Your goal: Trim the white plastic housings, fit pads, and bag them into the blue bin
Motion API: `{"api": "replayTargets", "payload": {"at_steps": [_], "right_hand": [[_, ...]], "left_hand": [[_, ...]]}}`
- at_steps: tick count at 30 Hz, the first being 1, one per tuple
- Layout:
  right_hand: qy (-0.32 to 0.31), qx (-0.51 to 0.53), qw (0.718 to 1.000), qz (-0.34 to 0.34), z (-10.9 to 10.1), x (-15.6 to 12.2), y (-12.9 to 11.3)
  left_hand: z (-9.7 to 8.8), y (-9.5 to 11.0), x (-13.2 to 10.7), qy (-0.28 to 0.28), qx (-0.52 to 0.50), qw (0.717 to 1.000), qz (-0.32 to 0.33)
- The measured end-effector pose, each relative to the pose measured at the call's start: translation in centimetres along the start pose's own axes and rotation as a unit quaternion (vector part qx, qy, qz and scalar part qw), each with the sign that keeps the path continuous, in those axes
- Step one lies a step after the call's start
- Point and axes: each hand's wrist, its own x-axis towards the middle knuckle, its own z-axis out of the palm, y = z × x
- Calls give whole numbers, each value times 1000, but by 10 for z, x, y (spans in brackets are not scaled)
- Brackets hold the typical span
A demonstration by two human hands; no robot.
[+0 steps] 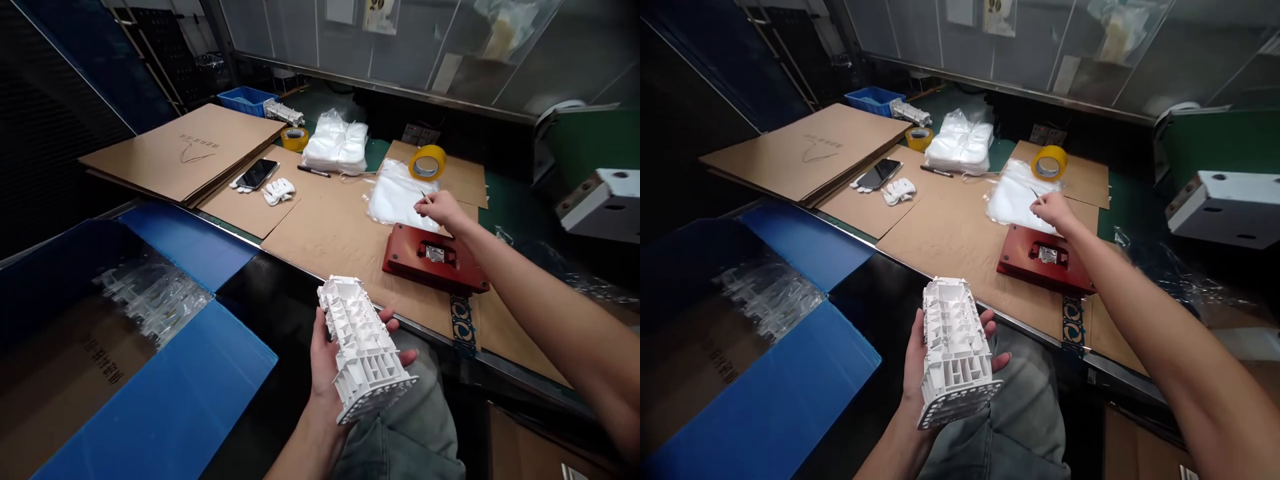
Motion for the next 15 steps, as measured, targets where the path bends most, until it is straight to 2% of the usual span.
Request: {"api": "replayTargets", "payload": {"at_steps": [3, 6, 10, 15], "right_hand": [[-11, -61, 998, 25, 17, 36, 4], [-32, -113, 993, 32, 30, 59, 14], [-57, -160, 985, 31, 41, 75, 27], [-56, -194, 979, 28, 43, 80, 32]], "left_hand": [[-3, 5, 2, 27, 10, 1000, 10], [-7, 10, 6, 25, 17, 999, 12], [-10, 18, 13, 1, -7, 1000, 0], [-13, 23, 18, -50, -40, 998, -24]]}}
